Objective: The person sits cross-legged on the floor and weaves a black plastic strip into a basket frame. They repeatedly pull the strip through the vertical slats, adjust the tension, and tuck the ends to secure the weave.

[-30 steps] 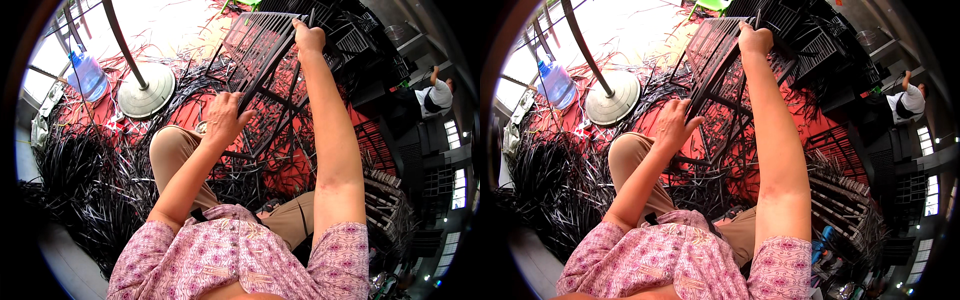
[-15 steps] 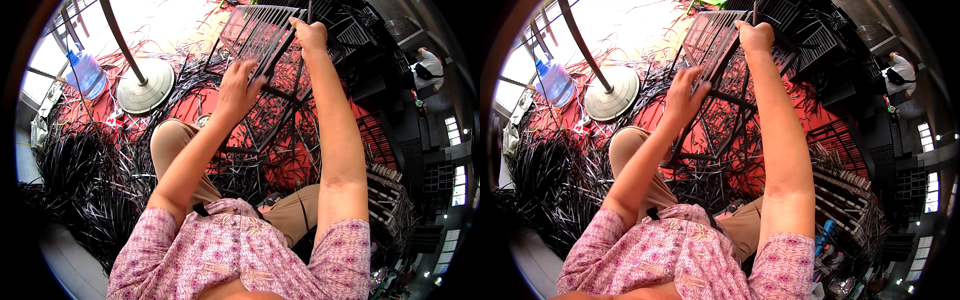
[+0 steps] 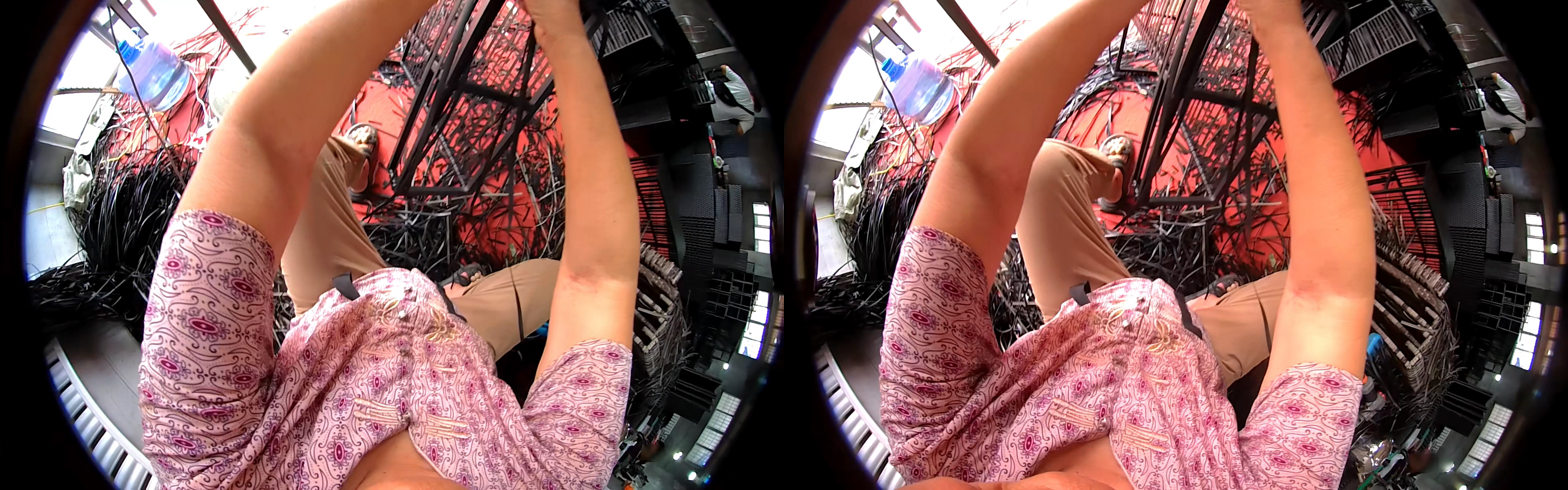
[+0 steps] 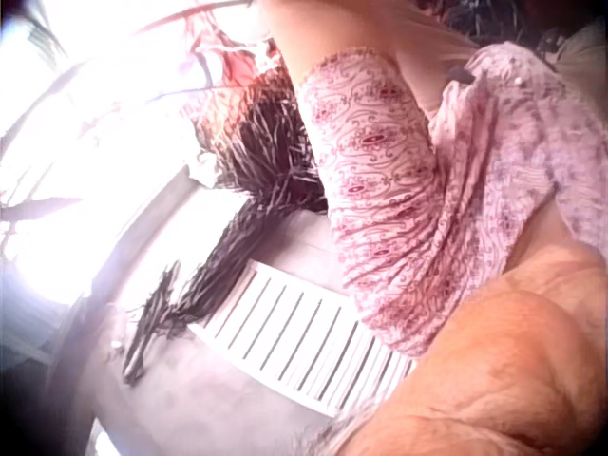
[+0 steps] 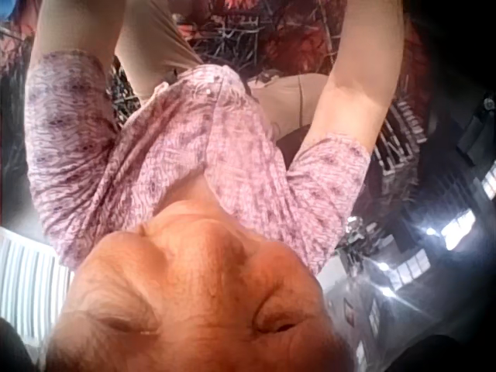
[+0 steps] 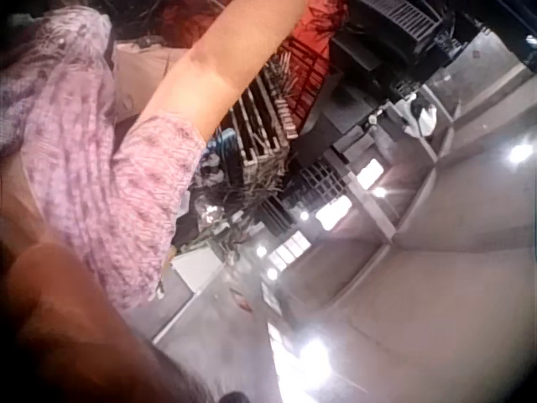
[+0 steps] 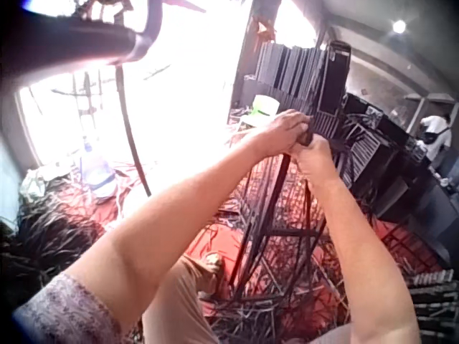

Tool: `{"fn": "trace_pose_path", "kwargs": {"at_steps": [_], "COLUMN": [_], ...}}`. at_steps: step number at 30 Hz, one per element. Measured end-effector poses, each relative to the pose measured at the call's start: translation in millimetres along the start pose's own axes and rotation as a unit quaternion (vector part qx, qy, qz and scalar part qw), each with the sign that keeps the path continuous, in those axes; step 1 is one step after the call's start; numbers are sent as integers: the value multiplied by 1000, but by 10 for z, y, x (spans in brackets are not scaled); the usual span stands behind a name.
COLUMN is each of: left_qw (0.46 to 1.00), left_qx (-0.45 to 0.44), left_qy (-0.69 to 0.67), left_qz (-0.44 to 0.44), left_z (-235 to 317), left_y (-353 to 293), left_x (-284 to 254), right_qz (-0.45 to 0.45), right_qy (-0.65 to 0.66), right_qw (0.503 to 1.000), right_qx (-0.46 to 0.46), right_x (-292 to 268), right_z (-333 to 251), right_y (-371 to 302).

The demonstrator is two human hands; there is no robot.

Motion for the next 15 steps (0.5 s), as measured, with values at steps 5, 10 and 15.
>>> {"fn": "trace_pose_path", "kwargs": {"at_steps": [5,10,15], "left_qw": [1000,990,996], "left_qx": [9,-126,-79], "left_qy": [1,-25,-2], "left_qz": [13,-58,-28], "left_z": [-5,26,137], "left_y": [2,-25,57], "left_x": [-122,-157,-227], "right_qz": [-27,-16,-9], "right_qy": [-84,-26,-200], "right_qw": [996,995,969], "right_qx": [17,-91,-148], "right_x": [-50,25,11], "right_z": [-85,-64,-225], "right_y": [24,12,-17]}}
Point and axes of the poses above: each hand's wrist, its own y-axis towards the middle knuckle, its own x-axis out of the palm, z = x × y, the point moved 5 cm from there along y, towards the middle knuckle, and after that the axes turned 15 degrees about z, right-handed, at the moved point
